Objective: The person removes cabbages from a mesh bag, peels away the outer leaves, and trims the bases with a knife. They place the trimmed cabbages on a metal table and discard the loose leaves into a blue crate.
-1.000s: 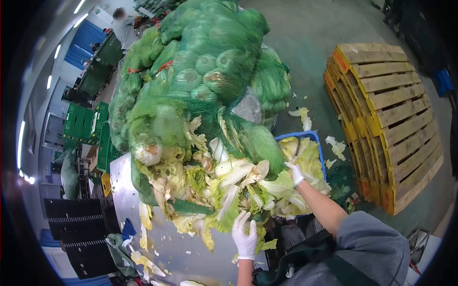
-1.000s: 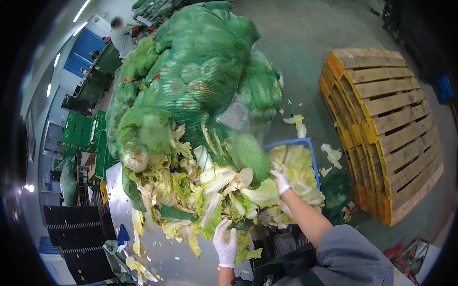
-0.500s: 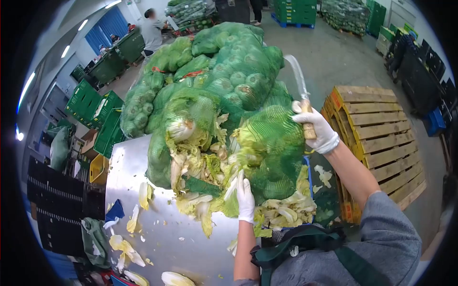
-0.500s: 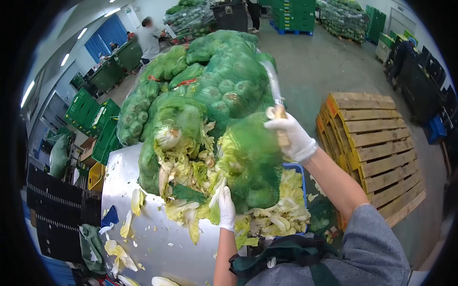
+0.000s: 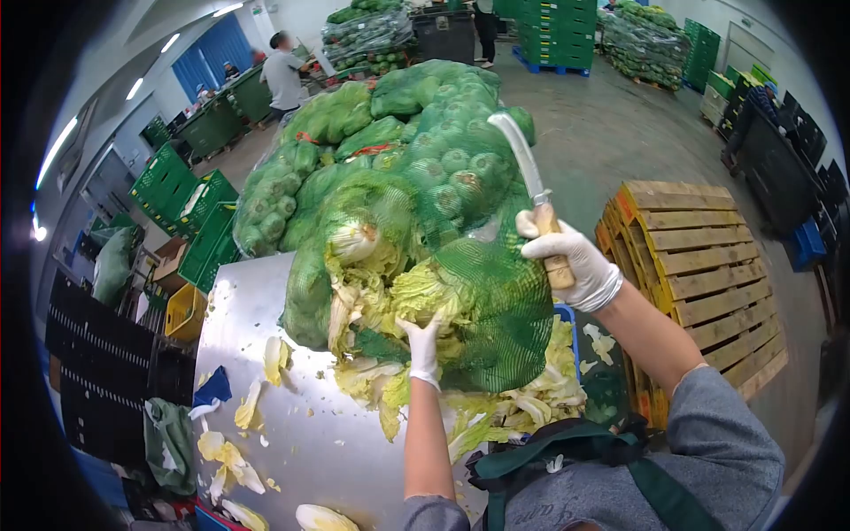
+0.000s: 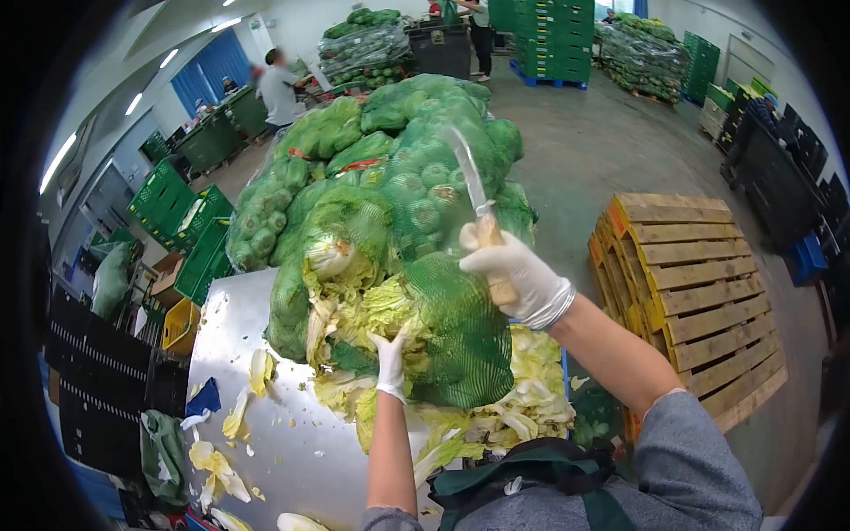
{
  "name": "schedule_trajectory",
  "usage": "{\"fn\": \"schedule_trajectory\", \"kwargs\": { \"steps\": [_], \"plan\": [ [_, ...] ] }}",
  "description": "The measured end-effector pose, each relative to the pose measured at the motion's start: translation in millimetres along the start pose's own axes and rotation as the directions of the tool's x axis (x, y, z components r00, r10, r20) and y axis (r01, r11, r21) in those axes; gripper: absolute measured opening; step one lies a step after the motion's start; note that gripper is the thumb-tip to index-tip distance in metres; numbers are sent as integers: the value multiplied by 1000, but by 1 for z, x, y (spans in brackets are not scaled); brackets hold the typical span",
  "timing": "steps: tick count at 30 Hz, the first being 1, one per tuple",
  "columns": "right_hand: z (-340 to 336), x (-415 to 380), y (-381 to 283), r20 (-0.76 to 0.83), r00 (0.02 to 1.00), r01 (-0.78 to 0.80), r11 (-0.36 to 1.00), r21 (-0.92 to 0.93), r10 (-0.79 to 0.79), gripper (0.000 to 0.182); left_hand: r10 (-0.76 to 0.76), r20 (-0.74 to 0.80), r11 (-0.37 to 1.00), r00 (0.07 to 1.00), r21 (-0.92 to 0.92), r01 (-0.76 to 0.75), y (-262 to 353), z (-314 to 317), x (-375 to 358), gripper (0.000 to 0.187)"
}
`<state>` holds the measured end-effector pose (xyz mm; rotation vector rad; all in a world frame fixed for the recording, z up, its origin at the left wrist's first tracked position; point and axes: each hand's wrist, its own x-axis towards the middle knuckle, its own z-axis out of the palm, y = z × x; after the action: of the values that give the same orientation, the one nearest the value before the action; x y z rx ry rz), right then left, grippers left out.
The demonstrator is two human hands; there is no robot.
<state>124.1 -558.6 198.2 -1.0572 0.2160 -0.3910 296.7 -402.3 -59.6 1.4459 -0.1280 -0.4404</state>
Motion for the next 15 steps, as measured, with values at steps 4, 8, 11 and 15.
{"fn": "schedule_trajectory", "kwargs": {
  "steps": [4,8,11,15],
  "plan": [
    [-2,-8,-2,-29,999,-45,997,63,46,24,-334,219,879,917,-278,387,26,27,10,76],
    [-15,-14,1,-66,998,-19,998,54,22,23,-353,201,850,914,-338,403,29,46,28,49],
    [-44,-24,0,-70,995,-51,978,203,67,22,-261,101,863,960,-421,279,-1,40,46,56],
    [-65,-28,5,-201,976,-30,968,249,82,23,-214,-143,919,966,-364,150,33,36,-1,66]
  ]
}}
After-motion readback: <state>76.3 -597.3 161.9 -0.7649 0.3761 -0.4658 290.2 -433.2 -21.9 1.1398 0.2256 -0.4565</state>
